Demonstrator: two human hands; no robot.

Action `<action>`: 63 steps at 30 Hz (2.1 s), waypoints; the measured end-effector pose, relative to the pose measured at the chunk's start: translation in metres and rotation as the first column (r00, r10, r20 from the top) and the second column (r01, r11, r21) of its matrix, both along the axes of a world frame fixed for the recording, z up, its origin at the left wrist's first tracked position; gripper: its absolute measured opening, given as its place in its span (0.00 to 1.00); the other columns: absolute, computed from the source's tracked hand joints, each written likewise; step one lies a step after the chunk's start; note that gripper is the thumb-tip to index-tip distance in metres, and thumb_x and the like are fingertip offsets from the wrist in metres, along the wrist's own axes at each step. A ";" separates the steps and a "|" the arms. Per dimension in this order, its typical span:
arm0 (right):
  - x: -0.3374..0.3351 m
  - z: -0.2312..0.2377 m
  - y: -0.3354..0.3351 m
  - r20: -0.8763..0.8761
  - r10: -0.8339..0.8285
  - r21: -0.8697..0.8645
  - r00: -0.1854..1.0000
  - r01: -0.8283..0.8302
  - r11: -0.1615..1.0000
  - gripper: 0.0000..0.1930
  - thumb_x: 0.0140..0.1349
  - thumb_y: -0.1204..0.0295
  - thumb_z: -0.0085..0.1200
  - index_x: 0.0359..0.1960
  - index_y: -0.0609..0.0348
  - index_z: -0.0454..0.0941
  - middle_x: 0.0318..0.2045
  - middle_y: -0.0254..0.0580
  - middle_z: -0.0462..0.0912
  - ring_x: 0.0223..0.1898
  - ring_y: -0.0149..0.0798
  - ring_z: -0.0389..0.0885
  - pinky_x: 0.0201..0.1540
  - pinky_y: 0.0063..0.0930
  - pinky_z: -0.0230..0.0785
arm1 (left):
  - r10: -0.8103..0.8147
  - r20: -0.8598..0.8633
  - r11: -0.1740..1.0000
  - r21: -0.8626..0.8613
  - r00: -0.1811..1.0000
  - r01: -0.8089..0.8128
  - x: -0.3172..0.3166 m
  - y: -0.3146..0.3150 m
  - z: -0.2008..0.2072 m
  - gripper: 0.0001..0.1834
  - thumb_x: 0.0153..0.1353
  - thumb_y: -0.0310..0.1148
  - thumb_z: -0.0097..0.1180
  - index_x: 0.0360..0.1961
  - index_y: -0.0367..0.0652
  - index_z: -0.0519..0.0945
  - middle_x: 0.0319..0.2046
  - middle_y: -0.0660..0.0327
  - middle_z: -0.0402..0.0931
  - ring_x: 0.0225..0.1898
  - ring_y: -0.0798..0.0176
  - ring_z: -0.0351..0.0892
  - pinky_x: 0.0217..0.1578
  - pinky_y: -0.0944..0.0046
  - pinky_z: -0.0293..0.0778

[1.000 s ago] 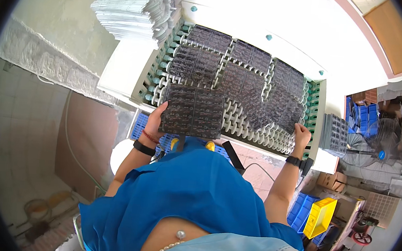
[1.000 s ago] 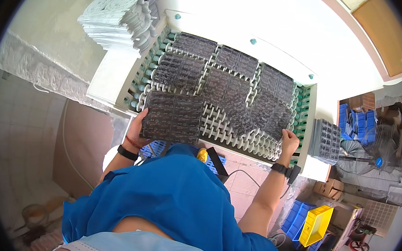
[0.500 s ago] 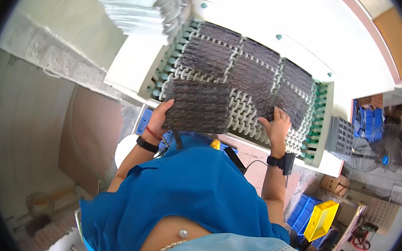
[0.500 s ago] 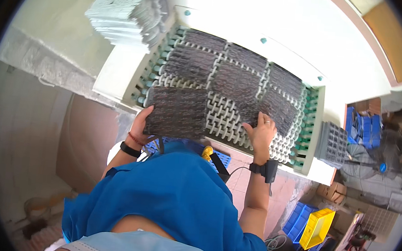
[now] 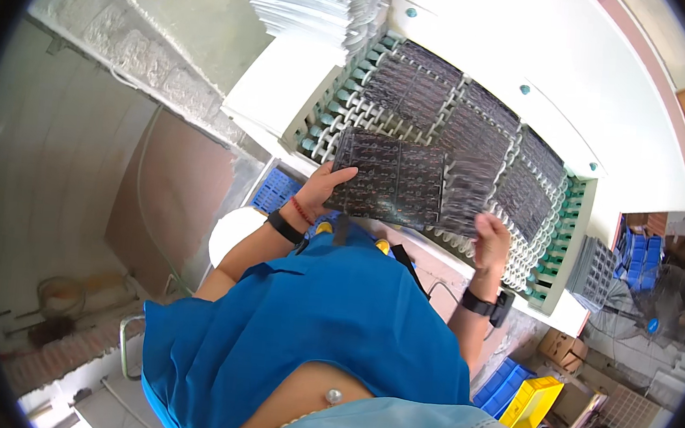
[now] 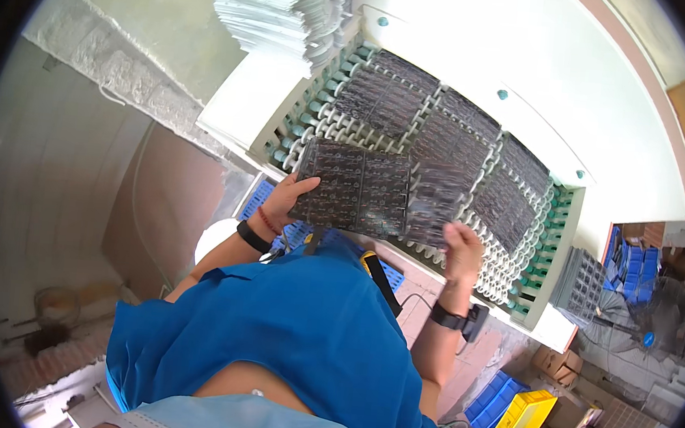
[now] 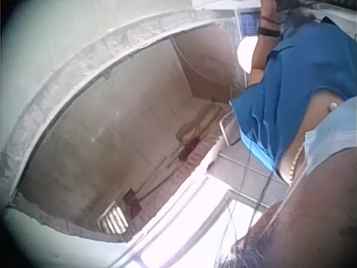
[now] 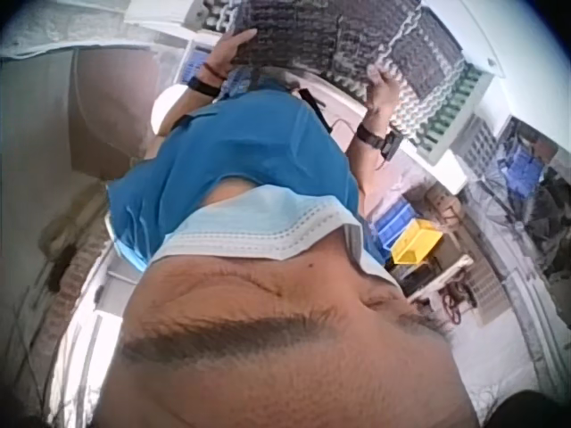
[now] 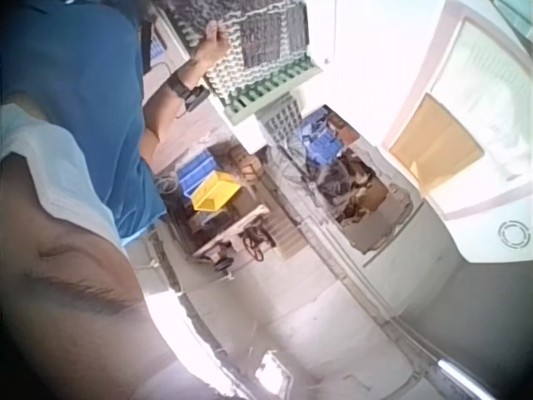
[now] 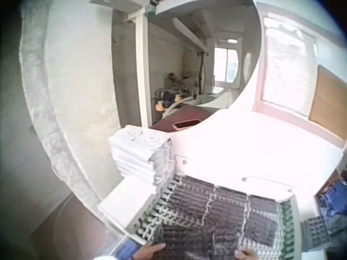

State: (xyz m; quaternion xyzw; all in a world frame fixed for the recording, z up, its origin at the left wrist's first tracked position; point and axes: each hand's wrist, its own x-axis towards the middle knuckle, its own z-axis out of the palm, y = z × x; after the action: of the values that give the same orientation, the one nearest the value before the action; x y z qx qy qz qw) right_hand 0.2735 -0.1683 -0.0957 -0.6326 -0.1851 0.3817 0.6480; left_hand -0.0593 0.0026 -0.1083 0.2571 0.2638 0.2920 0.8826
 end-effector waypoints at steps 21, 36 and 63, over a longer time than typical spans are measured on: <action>0.382 0.115 -0.085 0.117 -0.727 0.139 0.677 0.713 0.687 0.07 0.57 0.78 0.62 0.33 0.71 0.77 0.32 0.44 0.79 0.28 0.38 0.80 0.26 0.27 0.83 | 0.106 0.019 0.994 0.037 0.994 -0.107 0.048 -0.012 0.032 0.18 0.65 0.27 0.50 0.56 0.34 0.69 0.47 0.51 0.78 0.44 0.55 0.82 0.43 0.57 0.81; 0.288 0.091 -0.007 0.521 -0.254 -0.079 0.815 0.343 0.936 0.13 0.62 0.67 0.58 0.38 0.68 0.81 0.25 0.38 0.81 0.21 0.27 0.77 0.21 0.18 0.69 | 0.189 -0.077 0.981 0.049 0.979 -0.186 0.040 -0.024 0.027 0.17 0.65 0.27 0.52 0.54 0.34 0.71 0.46 0.52 0.79 0.43 0.58 0.82 0.42 0.59 0.80; -0.090 -0.030 0.135 0.069 0.198 -0.100 0.978 -0.191 0.976 0.11 0.63 0.68 0.57 0.36 0.67 0.81 0.21 0.30 0.74 0.19 0.24 0.72 0.21 0.16 0.69 | 0.185 0.023 0.976 -0.121 0.983 -0.181 -0.072 0.004 0.006 0.22 0.69 0.40 0.44 0.55 0.31 0.71 0.49 0.51 0.78 0.46 0.57 0.80 0.47 0.59 0.77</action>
State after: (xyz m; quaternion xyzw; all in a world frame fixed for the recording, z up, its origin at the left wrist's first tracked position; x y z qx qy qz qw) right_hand 0.1833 -0.0336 -0.1258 -0.6554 -0.2536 0.4264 0.5695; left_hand -0.1313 0.0065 -0.1019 0.1741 0.2882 0.3601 0.8700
